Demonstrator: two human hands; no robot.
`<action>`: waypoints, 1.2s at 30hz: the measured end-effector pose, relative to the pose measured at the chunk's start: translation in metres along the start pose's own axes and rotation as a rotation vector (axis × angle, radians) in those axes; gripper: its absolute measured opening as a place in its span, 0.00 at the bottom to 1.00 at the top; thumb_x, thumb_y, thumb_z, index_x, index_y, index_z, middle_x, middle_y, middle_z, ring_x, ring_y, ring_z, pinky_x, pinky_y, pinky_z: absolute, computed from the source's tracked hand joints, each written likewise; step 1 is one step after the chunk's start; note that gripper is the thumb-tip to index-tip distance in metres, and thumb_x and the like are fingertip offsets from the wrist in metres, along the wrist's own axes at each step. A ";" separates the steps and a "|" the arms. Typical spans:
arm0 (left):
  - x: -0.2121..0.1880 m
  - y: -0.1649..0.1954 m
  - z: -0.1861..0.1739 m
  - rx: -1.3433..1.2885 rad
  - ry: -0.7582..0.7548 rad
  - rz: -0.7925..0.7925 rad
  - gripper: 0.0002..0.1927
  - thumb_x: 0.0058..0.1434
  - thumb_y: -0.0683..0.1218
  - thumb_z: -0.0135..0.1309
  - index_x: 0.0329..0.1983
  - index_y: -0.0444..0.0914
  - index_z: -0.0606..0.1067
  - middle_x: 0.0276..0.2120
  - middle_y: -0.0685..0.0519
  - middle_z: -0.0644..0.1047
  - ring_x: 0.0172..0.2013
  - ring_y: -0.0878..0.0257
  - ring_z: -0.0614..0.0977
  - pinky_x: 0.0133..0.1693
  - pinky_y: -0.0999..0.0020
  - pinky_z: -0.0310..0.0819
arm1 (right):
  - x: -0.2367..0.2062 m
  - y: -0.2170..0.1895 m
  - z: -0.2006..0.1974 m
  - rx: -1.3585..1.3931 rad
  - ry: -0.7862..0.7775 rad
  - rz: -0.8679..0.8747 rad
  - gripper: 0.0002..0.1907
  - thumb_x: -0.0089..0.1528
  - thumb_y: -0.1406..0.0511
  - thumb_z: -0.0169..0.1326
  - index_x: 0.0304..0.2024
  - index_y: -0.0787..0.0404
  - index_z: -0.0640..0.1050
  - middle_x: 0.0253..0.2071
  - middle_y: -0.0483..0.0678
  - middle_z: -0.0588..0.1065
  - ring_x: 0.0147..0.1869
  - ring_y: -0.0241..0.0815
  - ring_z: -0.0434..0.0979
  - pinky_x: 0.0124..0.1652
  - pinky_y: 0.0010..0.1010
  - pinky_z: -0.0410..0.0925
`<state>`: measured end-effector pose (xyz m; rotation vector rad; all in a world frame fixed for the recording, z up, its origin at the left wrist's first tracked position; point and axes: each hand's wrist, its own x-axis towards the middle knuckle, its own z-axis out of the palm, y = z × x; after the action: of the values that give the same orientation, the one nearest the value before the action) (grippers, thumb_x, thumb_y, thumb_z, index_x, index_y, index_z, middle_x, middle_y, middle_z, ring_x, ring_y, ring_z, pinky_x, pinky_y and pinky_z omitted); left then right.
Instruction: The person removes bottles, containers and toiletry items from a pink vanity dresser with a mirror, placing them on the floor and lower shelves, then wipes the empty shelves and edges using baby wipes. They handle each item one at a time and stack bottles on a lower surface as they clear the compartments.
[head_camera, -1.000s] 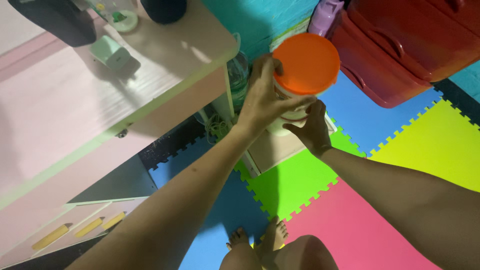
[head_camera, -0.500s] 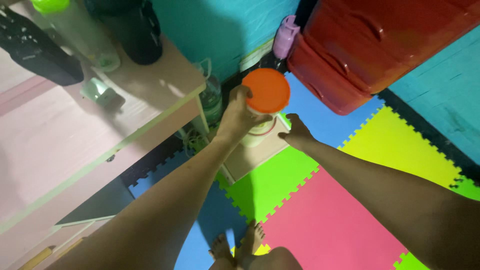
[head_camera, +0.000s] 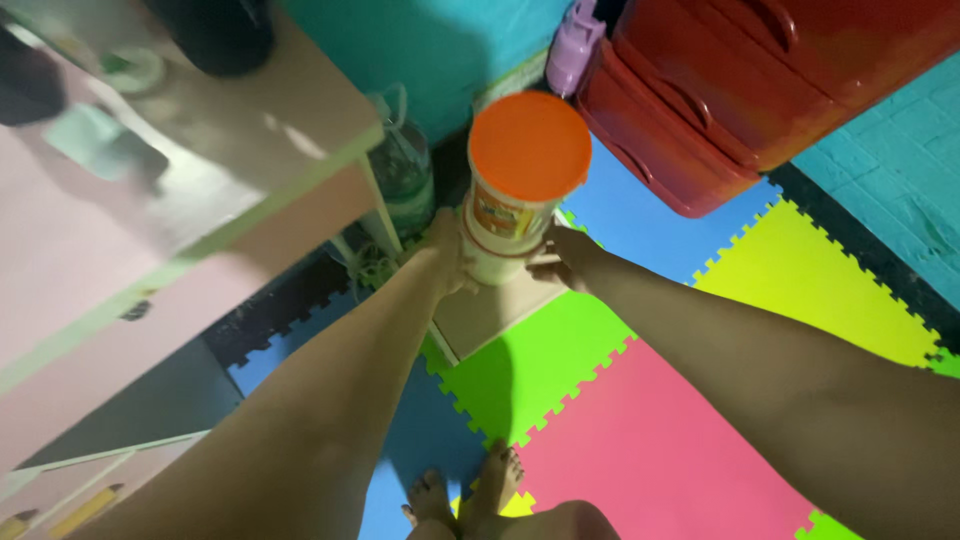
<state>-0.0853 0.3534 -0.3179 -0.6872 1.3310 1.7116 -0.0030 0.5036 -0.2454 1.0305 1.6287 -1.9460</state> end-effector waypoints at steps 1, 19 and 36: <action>0.003 -0.004 0.004 0.049 -0.047 0.048 0.40 0.60 0.70 0.37 0.73 0.51 0.62 0.73 0.53 0.59 0.71 0.42 0.60 0.65 0.22 0.44 | 0.001 0.003 0.000 0.022 0.040 -0.016 0.18 0.67 0.64 0.47 0.58 0.63 0.71 0.60 0.56 0.70 0.57 0.57 0.79 0.54 0.42 0.76; -0.056 0.005 0.078 -0.050 -0.169 0.068 0.37 0.60 0.70 0.39 0.69 0.48 0.63 0.63 0.49 0.55 0.61 0.46 0.52 0.53 0.26 0.44 | 0.050 -0.008 -0.078 0.031 0.120 0.019 0.21 0.67 0.62 0.50 0.60 0.62 0.69 0.56 0.58 0.68 0.53 0.61 0.78 0.49 0.51 0.75; -0.163 -0.173 -0.222 0.115 0.498 -0.174 0.29 0.61 0.60 0.51 0.64 0.44 0.70 0.54 0.48 0.71 0.49 0.44 0.76 0.49 0.31 0.63 | -0.056 0.083 -0.115 -0.586 0.058 0.352 0.23 0.65 0.52 0.50 0.59 0.51 0.76 0.52 0.48 0.77 0.52 0.46 0.78 0.51 0.49 0.73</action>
<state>0.1288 0.1092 -0.3332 -1.1764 1.6339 1.3594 0.1246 0.5853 -0.2642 1.0384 1.7490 -1.1219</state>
